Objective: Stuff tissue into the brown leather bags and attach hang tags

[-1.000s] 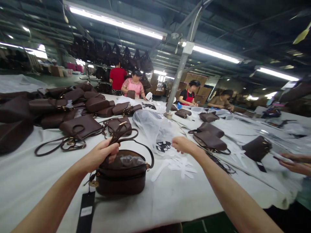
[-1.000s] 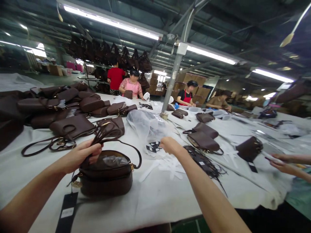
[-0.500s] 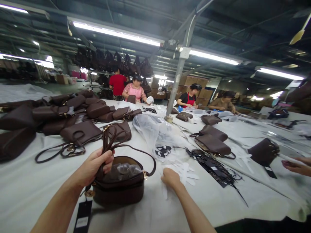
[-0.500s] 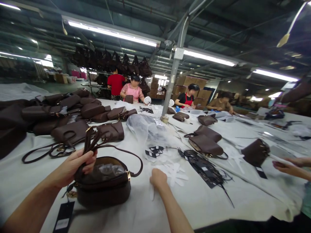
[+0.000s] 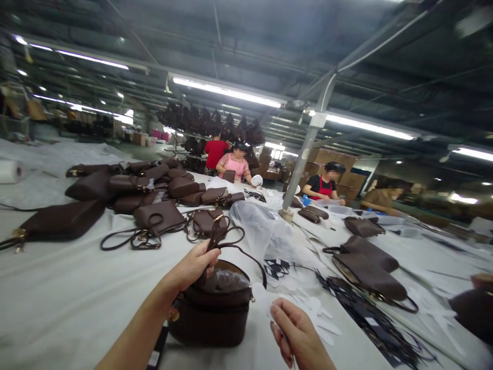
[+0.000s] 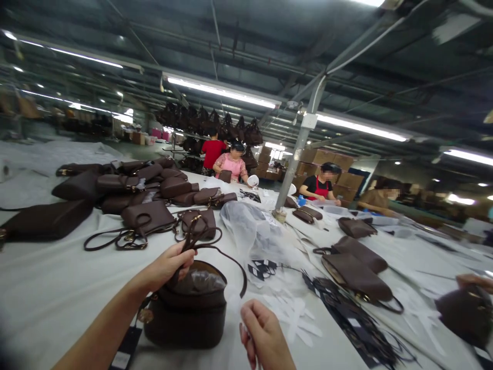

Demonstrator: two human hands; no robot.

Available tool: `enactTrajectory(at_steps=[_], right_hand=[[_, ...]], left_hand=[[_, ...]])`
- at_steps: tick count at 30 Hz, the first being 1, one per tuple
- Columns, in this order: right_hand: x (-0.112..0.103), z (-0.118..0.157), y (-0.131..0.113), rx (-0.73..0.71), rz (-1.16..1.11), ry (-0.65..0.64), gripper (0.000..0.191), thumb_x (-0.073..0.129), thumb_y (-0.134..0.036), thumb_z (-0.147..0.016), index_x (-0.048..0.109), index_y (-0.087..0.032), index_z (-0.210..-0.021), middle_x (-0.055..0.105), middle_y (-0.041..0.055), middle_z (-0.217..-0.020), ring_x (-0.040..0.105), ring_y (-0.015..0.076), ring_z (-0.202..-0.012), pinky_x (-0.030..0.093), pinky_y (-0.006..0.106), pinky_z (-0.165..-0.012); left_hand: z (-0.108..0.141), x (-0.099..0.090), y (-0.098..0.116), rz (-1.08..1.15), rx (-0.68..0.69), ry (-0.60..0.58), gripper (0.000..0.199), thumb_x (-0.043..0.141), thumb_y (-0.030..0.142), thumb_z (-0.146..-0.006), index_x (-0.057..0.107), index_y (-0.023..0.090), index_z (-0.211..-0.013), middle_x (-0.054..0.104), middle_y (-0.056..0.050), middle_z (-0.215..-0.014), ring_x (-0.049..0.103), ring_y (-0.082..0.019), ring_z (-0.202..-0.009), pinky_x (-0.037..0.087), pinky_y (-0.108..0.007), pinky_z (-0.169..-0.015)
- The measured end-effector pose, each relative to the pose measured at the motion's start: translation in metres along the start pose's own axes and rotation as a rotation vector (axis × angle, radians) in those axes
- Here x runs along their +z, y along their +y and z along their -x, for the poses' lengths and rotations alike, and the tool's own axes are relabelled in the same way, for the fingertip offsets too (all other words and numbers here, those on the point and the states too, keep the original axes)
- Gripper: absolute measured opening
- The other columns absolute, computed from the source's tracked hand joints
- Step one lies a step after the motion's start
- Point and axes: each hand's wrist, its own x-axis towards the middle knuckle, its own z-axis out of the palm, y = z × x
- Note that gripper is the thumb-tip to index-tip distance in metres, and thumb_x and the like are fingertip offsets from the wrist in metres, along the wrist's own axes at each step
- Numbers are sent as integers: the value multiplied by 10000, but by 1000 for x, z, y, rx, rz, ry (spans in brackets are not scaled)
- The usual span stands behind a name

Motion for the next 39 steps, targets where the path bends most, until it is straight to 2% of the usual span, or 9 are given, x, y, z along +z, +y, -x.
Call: enactTrajectory(at_steps=[6, 9, 12, 17, 24, 28, 31, 34, 39], right_hand=[[81, -44, -35, -121, 122, 31, 425, 573, -608, -751, 489, -201, -668, 540, -53, -489, 397, 57, -281, 211, 154, -260], [104, -67, -51, -159, 110, 67, 342, 587, -529, -729, 553, -190, -713, 529, -56, -465, 384, 67, -293, 229, 170, -276], [112, -76, -57, -145, -116, 16, 270, 653, -417, -655, 601, -175, -762, 475, -78, -460, 358, 56, -354, 217, 158, -332], [113, -72, -55, -47, -441, -78, 327, 763, -364, -534, 594, -176, -740, 569, -30, -627, 480, 81, -523, 277, 155, -420], [124, -83, -50, -68, -478, 116, 486, 807, -571, -543, 519, -197, -661, 400, -89, -490, 285, 53, -387, 144, 193, -376], [130, -86, -51, -102, -535, 83, 469, 825, -532, -548, 527, -191, -669, 406, -89, -497, 297, 48, -394, 167, 187, -374], [134, -84, -57, -126, -495, 53, 504, 815, -576, -535, 495, -196, -624, 344, -103, -470, 271, 43, -384, 156, 183, -355], [132, -81, -56, -139, -336, 38, 520, 752, -650, -573, 562, -184, -704, 442, -73, -500, 389, 68, -400, 275, 180, -348], [105, -74, -38, -237, 242, 43, 542, 733, -525, -668, 618, -198, -1083, 559, -50, -497, 510, 149, -355, 363, 230, -308]], left_hand=[[6, -3, 19, -277, 111, -3, 100, 473, 284, -814, 471, 184, -805, 466, 60, -601, 411, -103, -529, 323, -214, -494], [12, -6, 29, -439, 221, -57, 227, 469, 240, -829, 566, 170, -1022, 637, -24, -871, 565, -169, -782, 451, -261, -698], [16, -11, 31, -685, 243, -82, 617, 467, 202, -836, 354, 214, -1442, 644, -108, -1186, 581, -255, -1070, 433, -351, -911], [16, -11, 27, -1052, 195, -104, 848, 464, 113, -764, 132, 219, -1537, 701, -148, -1078, 650, -301, -935, 468, -371, -786], [9, -4, 14, -747, 222, -45, 849, 507, 157, -760, 153, 180, -1531, 687, -99, -1014, 622, -234, -867, 453, -304, -770], [7, -2, -2, -295, 252, 77, 674, 552, 296, -804, 366, 151, -1435, 622, -19, -819, 557, -173, -729, 450, -266, -714], [5, 1, -7, -250, 301, 207, 382, 421, 434, -905, 640, 147, -1030, 589, -28, -761, 523, -173, -716, 433, -275, -704], [-1, 1, -8, -330, 292, 281, 408, 386, 488, -909, 581, 175, -734, 559, -17, -683, 501, -171, -667, 399, -274, -651], [-10, -1, -8, -450, 261, 352, 383, 369, 454, -893, 410, 200, -609, 414, 25, -579, 412, -143, -586, 323, -262, -587]])
